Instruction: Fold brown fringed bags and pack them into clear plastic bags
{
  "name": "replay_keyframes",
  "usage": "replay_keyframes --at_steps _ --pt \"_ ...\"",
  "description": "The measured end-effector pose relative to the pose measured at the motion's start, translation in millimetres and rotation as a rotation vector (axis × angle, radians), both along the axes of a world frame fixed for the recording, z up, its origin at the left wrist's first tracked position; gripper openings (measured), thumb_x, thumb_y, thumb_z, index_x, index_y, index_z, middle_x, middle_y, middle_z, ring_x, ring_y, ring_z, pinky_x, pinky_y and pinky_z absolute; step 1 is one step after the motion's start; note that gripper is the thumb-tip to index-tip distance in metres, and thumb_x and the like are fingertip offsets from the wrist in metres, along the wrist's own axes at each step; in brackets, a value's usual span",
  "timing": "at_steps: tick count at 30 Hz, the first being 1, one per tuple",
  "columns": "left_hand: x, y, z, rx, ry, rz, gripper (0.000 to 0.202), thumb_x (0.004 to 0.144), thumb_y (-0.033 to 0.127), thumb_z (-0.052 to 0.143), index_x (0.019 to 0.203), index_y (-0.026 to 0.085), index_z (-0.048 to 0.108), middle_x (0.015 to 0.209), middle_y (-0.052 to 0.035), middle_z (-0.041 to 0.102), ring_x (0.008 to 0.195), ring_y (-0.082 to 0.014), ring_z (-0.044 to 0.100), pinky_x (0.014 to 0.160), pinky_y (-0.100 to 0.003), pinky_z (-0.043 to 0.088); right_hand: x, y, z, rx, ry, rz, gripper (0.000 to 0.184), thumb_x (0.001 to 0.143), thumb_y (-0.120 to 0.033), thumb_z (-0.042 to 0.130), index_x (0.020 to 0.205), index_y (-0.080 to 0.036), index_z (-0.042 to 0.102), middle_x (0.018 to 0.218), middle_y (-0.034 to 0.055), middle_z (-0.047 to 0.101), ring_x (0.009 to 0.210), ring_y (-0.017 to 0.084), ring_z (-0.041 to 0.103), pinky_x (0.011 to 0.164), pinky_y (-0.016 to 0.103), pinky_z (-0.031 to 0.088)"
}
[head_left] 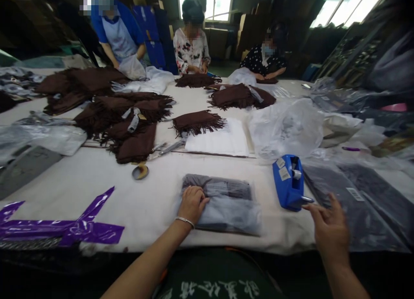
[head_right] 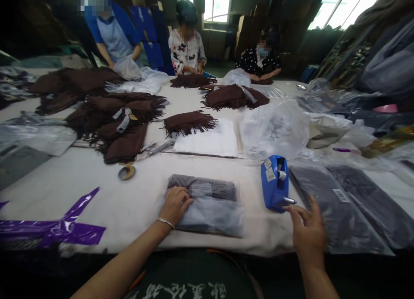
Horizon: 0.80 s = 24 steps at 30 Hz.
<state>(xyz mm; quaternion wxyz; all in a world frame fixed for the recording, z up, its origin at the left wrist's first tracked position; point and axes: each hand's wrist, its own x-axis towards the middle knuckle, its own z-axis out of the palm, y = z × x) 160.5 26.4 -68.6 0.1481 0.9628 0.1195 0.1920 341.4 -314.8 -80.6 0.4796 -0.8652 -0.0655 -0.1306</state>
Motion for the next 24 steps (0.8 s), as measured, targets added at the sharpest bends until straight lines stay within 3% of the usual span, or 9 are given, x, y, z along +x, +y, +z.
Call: replay_keyframes --at_steps 3,5,8,11,14,20,22,24 --pt "-1 1 -0.6 -0.015 -0.019 -0.002 0.010 0.085 0.025 0.055 0.077 0.019 0.054 0.089 -0.0033 0.059 0.094 -0.0193 0.052 0.100 -0.044 0.034 -11 54 36.6 0.035 0.047 0.656 0.066 0.087 -0.041 0.049 0.143 -0.021 0.020 0.078 0.0001 0.064 0.091 0.022 0.060 0.097 0.042 0.038" --pt "-1 1 -0.9 -0.004 -0.021 0.014 0.011 0.086 0.025 0.054 0.077 0.019 0.054 0.087 -0.0026 0.058 0.092 -0.0188 0.052 0.102 -0.045 0.032 -16 99 54.5 -0.104 0.047 1.034 0.060 0.090 -0.034 0.045 0.143 -0.023 0.019 0.080 -0.0009 0.062 0.085 0.018 0.058 0.096 0.039 0.038" --pt "-2 -1 -1.4 0.033 0.001 0.038 0.011 0.087 0.027 0.053 0.079 0.019 0.053 0.086 -0.0021 0.058 0.091 -0.0185 0.052 0.104 -0.046 0.028 -15 156 61.5 -0.424 -0.096 1.301 0.064 0.085 -0.026 0.052 0.142 -0.027 0.024 0.085 0.0007 0.062 0.086 0.019 0.055 0.092 0.039 0.038" --pt "-3 -2 -1.8 0.066 0.022 0.053 0.012 0.088 0.028 0.052 0.080 0.019 0.053 0.086 -0.0026 0.057 0.090 -0.0189 0.052 0.104 -0.047 0.027 -13 185 51.0 -0.677 -0.212 1.358 0.072 0.076 -0.021 0.061 0.141 -0.029 0.029 0.085 0.0027 0.062 0.085 0.022 0.055 0.088 0.039 0.038" --pt "-2 -4 -1.2 0.092 0.030 0.057 0.011 0.088 0.027 0.051 0.081 0.018 0.053 0.088 -0.0037 0.057 0.091 -0.0199 0.051 0.104 -0.049 0.026 -14 194 39.5 -0.787 -0.286 1.282 0.078 0.073 -0.022 0.067 0.140 -0.032 0.029 0.084 0.0026 0.063 0.083 0.022 0.056 0.086 0.035 0.039" --pt "-1 -5 -0.5 0.154 0.088 0.051 0.010 0.086 0.026 0.053 0.089 0.016 0.054 0.094 -0.0059 0.057 0.095 -0.0215 0.050 0.104 -0.050 0.026 3 191 45.5 -0.888 -0.305 0.970 0.082 0.071 -0.031 0.074 0.141 -0.024 0.030 0.082 0.0110 0.065 0.084 0.030 0.056 0.080 0.041 0.040" --pt "-2 -6 -1.8 0.150 0.097 0.048 0.011 0.086 0.026 0.053 0.090 0.016 0.054 0.095 -0.0060 0.056 0.096 -0.0215 0.050 0.104 -0.049 0.026 11 186 47.5 -0.878 -0.314 0.860 0.083 0.076 -0.030 0.070 0.143 -0.021 0.023 0.092 0.0145 0.064 0.094 0.033 0.054 0.083 0.046 0.038" --pt "-2 -7 -3.1 0.134 0.091 0.046 0.010 0.086 0.026 0.053 0.090 0.017 0.054 0.096 -0.0060 0.056 0.097 -0.0214 0.050 0.104 -0.049 0.027 13 180 42.3 -0.798 -0.325 0.839 0.085 0.077 -0.033 0.068 0.144 -0.023 0.018 0.111 0.0155 0.060 0.111 0.034 0.046 0.090 0.049 0.035"
